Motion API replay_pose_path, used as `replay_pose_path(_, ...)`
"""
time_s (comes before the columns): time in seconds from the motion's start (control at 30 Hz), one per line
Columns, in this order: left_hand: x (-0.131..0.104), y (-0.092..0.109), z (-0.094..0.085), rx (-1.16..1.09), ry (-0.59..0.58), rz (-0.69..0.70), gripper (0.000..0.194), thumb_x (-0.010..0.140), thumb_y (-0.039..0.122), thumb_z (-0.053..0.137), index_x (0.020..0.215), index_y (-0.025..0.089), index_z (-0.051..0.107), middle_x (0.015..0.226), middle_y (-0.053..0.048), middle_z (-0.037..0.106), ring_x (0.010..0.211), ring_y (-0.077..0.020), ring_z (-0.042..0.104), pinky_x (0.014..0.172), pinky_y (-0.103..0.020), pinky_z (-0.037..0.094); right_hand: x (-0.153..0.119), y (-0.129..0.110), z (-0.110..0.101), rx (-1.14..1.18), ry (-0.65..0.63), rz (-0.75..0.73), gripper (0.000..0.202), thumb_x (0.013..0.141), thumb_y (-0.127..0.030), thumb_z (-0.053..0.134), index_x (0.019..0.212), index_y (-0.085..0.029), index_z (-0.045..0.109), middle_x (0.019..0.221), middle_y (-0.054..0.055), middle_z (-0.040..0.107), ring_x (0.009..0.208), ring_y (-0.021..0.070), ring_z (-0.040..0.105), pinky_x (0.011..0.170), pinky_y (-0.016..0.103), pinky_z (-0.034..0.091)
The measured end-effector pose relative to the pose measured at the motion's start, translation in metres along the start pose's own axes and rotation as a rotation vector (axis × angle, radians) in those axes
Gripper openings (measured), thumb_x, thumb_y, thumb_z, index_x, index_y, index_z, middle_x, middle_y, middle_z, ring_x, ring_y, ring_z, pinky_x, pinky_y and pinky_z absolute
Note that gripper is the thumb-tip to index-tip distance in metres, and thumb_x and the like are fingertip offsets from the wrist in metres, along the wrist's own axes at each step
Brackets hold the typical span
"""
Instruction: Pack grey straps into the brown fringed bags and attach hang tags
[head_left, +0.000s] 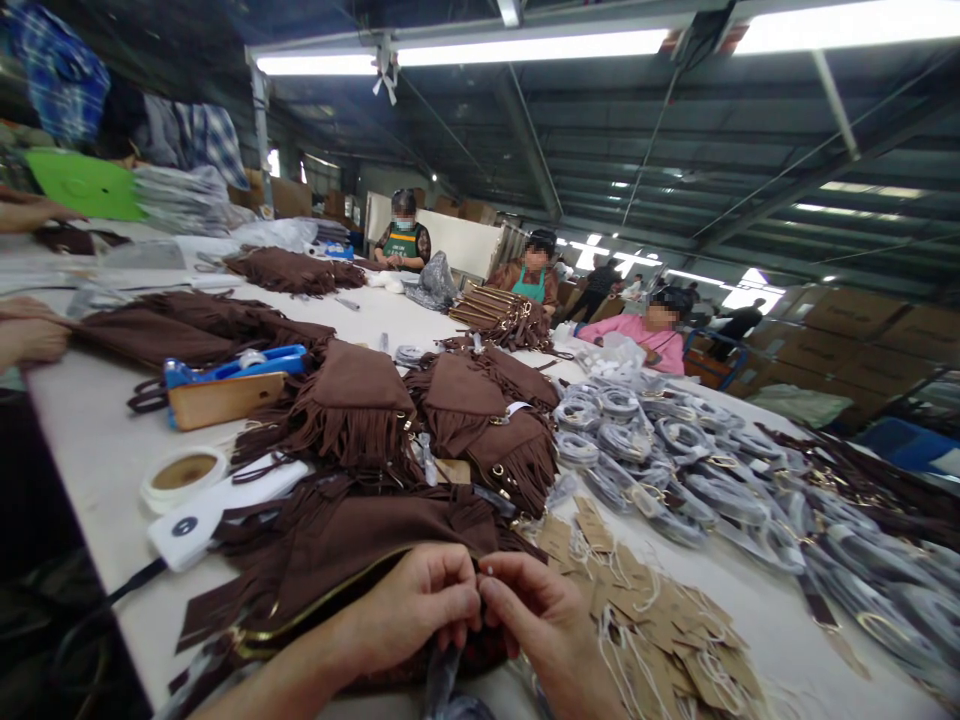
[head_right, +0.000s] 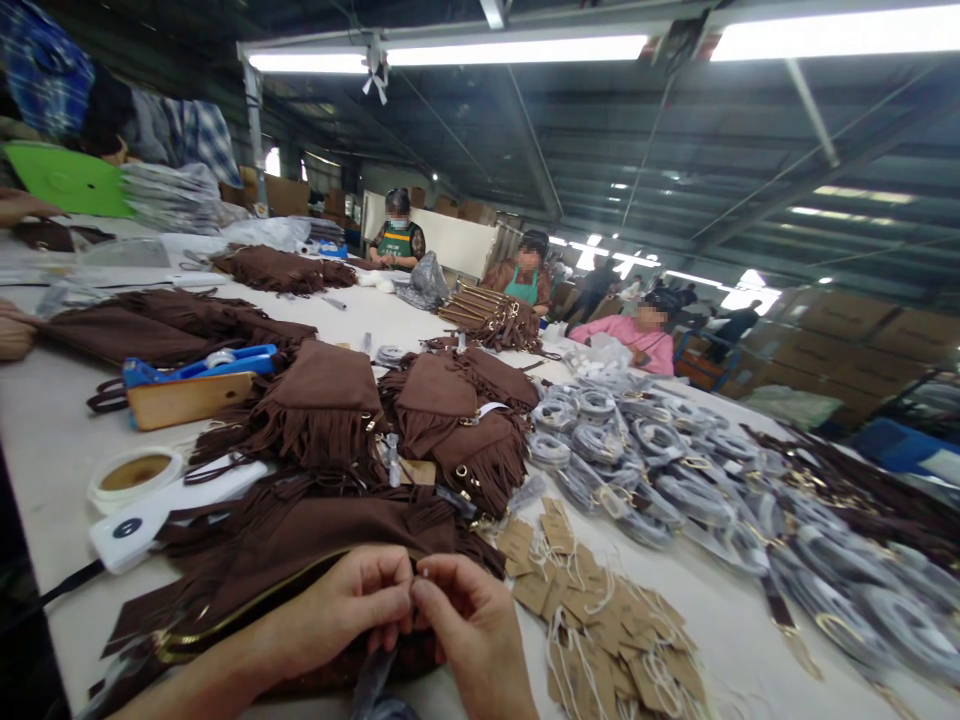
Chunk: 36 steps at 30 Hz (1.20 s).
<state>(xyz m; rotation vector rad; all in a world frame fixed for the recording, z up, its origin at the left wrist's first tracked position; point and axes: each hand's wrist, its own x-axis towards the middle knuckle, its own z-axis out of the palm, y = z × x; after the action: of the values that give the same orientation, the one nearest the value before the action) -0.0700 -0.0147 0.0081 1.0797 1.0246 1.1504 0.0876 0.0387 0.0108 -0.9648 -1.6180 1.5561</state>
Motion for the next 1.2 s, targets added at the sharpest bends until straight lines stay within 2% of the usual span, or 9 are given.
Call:
replay_pose_path(0.13, -0.001, 0.001, 0.002, -0.001, -0.009, 0.009, 0.03, 0.073, 0.043, 0.066, 0.068, 0.017, 0.052, 0.058, 0.003, 0.056, 0.046, -0.0069, 0.047, 0.042, -0.016, 0.032, -0.002, -0.001, 0.005, -0.056, 0.056, -0.092, 0.039, 0.072, -0.057, 0.076, 0.076, -0.019, 0.075, 0.057, 0.0, 0.062, 0.053, 0.0126, 0.054, 0.051, 0.021, 0.046)
replay_pose_path(0.23, -0.004, 0.003, 0.002, 0.011, 0.001, 0.036, 0.031, 0.075, 0.044, 0.066, 0.071, 0.017, 0.051, 0.069, -0.001, 0.062, 0.05, -0.0078, 0.051, 0.045, -0.017, 0.033, -0.003, -0.003, 0.006, 0.037, 0.037, -0.06, 0.043, 0.076, -0.06, 0.072, 0.078, -0.017, 0.072, 0.056, -0.001, 0.06, 0.043, 0.0083, 0.048, 0.04, 0.017, 0.037)
replay_pose_path(0.3, -0.006, 0.004, 0.0, 0.081, 0.057, 0.097, 0.03, 0.08, 0.043, 0.063, 0.074, 0.016, 0.052, 0.073, -0.001, 0.063, 0.053, -0.0084, 0.054, 0.049, -0.018, 0.036, -0.002, -0.002, 0.005, 0.121, 0.032, -0.009, 0.047, 0.075, -0.063, 0.071, 0.079, -0.016, 0.068, 0.056, -0.001, 0.061, 0.036, 0.0054, 0.043, 0.035, 0.015, 0.031)
replay_pose_path(0.4, -0.007, 0.004, -0.003, 0.155, 0.164, 0.137, 0.026, 0.087, 0.04, 0.055, 0.078, 0.016, 0.053, 0.065, 0.002, 0.06, 0.047, -0.0081, 0.05, 0.048, -0.019, 0.035, -0.001, 0.002, 0.002, 0.173, 0.04, 0.024, 0.047, 0.073, -0.062, 0.075, 0.083, -0.016, 0.067, 0.062, 0.002, 0.068, 0.038, 0.0069, 0.052, 0.038, 0.016, 0.04)
replay_pose_path(0.57, -0.003, 0.001, -0.004, 0.145, 0.206, 0.103, 0.013, 0.073, 0.028, 0.062, 0.07, 0.016, 0.057, 0.055, 0.005, 0.052, 0.046, -0.0074, 0.04, 0.045, -0.018, 0.028, -0.002, 0.013, 0.003, 0.059, 0.01, -0.041, 0.047, 0.077, -0.062, 0.071, 0.088, -0.017, 0.073, 0.065, 0.004, 0.07, 0.055, 0.0137, 0.065, 0.053, 0.022, 0.054)
replay_pose_path(0.7, -0.003, 0.0, -0.003, 0.15, 0.176, 0.1, 0.015, 0.075, 0.028, 0.06, 0.069, 0.014, 0.063, 0.056, 0.004, 0.052, 0.047, -0.0081, 0.04, 0.046, -0.02, 0.029, -0.006, 0.012, 0.006, -0.069, -0.01, -0.108, 0.043, 0.084, -0.06, 0.064, 0.086, -0.018, 0.074, 0.063, 0.003, 0.07, 0.056, 0.0137, 0.063, 0.054, 0.022, 0.053)
replay_pose_path(0.9, -0.006, 0.006, -0.003, 0.334, 0.218, 0.178, 0.021, 0.083, 0.029, 0.056, 0.069, 0.014, 0.062, 0.064, 0.002, 0.056, 0.06, -0.0111, 0.048, 0.056, -0.021, 0.036, -0.008, 0.004, 0.008, -0.101, 0.002, -0.116, 0.049, 0.083, -0.067, 0.059, 0.081, -0.019, 0.07, 0.06, 0.002, 0.068, 0.053, 0.0132, 0.063, 0.051, 0.02, 0.05)
replay_pose_path(1.0, -0.007, 0.009, -0.003, 0.405, 0.225, 0.207, 0.023, 0.084, 0.03, 0.055, 0.067, 0.015, 0.059, 0.067, 0.001, 0.057, 0.066, -0.0127, 0.05, 0.062, -0.021, 0.037, -0.008, 0.007, 0.007, -0.133, -0.012, -0.123, 0.052, 0.085, -0.069, 0.056, 0.082, -0.019, 0.069, 0.06, 0.002, 0.069, 0.053, 0.0135, 0.063, 0.052, 0.02, 0.051)
replay_pose_path(1.2, -0.008, 0.01, -0.001, 0.487, 0.227, 0.224, 0.02, 0.083, 0.025, 0.053, 0.067, 0.016, 0.057, 0.066, 0.002, 0.056, 0.065, -0.0125, 0.049, 0.061, -0.021, 0.036, -0.006, 0.017, 0.004, -0.211, -0.059, -0.182, 0.046, 0.092, -0.061, 0.052, 0.086, -0.019, 0.068, 0.062, 0.002, 0.068, 0.056, 0.0139, 0.065, 0.055, 0.019, 0.051)
